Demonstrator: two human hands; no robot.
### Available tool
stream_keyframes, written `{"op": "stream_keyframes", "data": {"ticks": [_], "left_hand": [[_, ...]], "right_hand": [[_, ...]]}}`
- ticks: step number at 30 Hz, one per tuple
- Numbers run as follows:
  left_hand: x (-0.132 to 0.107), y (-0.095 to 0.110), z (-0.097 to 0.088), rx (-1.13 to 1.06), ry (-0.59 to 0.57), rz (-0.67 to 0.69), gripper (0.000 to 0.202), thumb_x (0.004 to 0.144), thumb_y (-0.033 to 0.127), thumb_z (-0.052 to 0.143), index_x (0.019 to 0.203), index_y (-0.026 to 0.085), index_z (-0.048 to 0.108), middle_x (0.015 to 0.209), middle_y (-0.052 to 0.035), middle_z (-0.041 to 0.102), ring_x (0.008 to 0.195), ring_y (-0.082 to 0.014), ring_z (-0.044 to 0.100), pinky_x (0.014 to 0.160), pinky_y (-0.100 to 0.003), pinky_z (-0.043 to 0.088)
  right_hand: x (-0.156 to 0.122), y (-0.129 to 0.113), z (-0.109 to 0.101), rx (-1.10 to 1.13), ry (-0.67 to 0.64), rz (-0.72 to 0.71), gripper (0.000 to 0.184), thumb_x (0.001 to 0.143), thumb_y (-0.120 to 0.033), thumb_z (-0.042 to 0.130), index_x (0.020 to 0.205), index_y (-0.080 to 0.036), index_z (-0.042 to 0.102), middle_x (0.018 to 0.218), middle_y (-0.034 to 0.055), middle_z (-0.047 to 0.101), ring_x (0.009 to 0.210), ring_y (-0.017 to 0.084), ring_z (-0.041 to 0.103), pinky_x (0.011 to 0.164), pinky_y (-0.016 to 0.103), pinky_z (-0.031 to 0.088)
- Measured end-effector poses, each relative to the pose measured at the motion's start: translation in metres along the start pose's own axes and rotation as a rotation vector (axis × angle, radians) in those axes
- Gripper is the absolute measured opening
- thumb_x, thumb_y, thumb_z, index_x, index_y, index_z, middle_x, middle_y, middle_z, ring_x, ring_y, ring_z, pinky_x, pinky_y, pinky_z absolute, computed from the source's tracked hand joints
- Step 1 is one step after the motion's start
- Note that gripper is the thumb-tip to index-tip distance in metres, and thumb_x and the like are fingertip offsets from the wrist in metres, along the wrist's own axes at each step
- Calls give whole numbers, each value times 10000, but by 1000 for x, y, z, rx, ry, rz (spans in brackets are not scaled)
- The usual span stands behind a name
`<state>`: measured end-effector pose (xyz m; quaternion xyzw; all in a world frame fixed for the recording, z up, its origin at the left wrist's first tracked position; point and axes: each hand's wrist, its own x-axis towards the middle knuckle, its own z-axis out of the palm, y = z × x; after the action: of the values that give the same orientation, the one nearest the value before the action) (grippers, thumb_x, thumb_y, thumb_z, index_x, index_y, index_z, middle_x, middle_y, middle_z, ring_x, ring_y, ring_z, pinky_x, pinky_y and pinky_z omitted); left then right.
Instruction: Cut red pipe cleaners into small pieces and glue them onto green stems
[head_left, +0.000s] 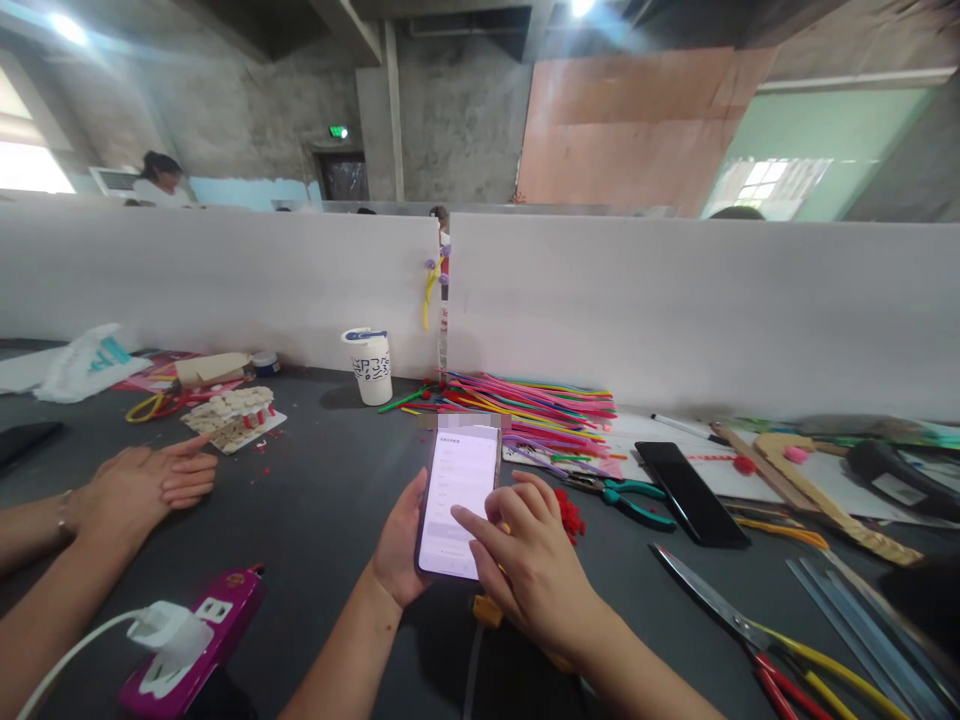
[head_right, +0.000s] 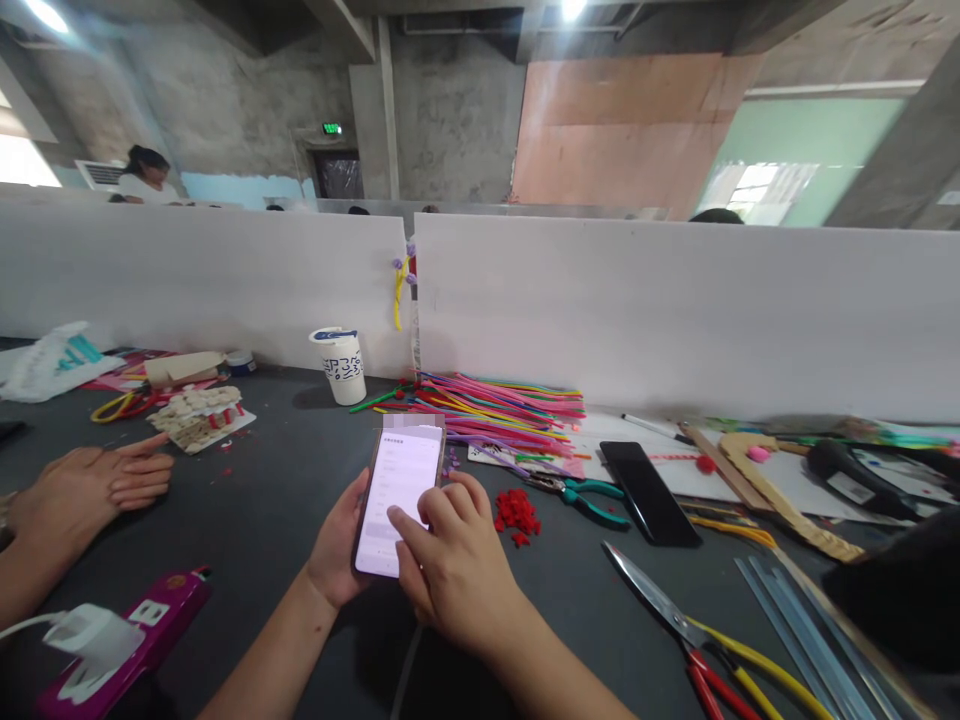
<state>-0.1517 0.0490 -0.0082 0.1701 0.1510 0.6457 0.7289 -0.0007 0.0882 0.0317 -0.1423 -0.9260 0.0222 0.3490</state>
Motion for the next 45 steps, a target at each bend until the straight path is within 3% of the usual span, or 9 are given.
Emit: {"op": "stream_keyframes", "data": {"ticks": [6,21,32,45], "left_hand": [[1,-1,2,11,27,37,514,876,388,336,1230,47,484,1105,-149,642,1111,-275,517,998,-395,288],[2,-1,2,-21,24,-20,525,868,413,337,1228,62,488,1110,-146,639,1109,-292,518,981,-422,303],[0,-2,8,1,34,33,509,879,378,322,1204,33,507,1101,-148,643,1136,-264,497,1004,-378,279],[-1,-1,-2,-54,-24,-53,513,861,443,338,1122,75,583,965,-132,702,983,-286,604,902,-406,377]], "right_hand": [[-1,-4,4,-1,-46,-29,288,824,-225,473,1092,-203,576,823,39,511,790,183,424,941,452,267],[-1,-1,3,-44,-12,60,272,852,-214,427,1069,-209,591,832,51,504,814,195,419,928,443,281],[-2,-8,8,-9,-45,-29,275,824,-220,468,1075,-218,582,828,38,504,799,183,421,938,456,272],[0,17,-14,-57,176,30,235,830,-177,446,974,-180,632,749,44,496,750,187,411,847,435,353]]}}
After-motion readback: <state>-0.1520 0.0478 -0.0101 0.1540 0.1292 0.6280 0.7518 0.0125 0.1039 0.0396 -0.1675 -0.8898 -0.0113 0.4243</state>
